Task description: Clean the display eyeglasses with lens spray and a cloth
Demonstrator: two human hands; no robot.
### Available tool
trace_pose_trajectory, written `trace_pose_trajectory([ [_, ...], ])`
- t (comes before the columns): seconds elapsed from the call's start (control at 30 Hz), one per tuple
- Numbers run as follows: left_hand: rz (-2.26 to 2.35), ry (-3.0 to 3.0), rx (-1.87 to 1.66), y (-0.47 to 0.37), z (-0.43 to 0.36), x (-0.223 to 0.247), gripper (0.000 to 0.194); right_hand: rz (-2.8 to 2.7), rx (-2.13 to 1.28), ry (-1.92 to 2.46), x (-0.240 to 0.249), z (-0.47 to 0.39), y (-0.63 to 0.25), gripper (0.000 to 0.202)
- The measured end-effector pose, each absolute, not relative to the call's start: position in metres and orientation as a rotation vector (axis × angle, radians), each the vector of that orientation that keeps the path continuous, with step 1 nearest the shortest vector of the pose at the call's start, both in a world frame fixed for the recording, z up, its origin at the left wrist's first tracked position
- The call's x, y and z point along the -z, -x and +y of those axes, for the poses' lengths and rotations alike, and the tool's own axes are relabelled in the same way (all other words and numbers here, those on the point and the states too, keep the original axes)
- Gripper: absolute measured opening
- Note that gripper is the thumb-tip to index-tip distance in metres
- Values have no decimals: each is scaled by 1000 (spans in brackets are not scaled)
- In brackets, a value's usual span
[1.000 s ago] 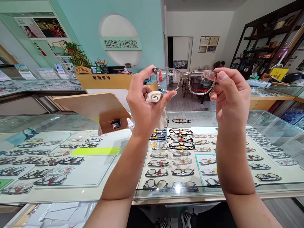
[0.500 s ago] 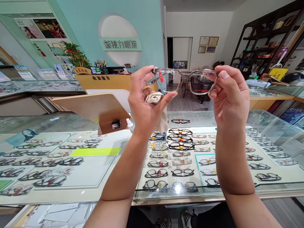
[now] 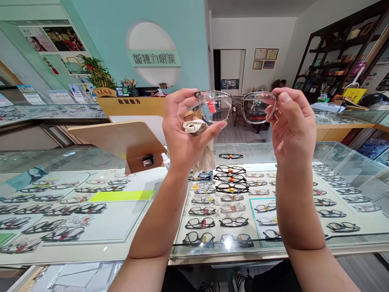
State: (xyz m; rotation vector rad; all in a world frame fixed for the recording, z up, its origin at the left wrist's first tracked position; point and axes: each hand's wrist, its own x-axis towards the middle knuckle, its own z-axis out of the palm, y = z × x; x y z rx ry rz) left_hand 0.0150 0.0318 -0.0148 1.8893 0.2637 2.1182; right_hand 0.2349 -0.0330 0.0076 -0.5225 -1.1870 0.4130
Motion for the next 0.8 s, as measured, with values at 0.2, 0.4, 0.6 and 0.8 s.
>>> trace_pose_trajectory([
  [0.2,130,-1873,-2091,-20,27,11,85,-1214,-423,503,-6,-29,-235,10],
  [0.4,95,-1824,-2041,-18,34,15,85,-1245,-471,533,-5,-26,-230,16],
  [0.6,162,-1801,-2061,-18,26,16,76,-1267,-505,551,-2,-18,-230,20],
  [0.8,158,-1782,-2166,-24,16,15,76,-1261,-487,544,4,-8,-236,21],
])
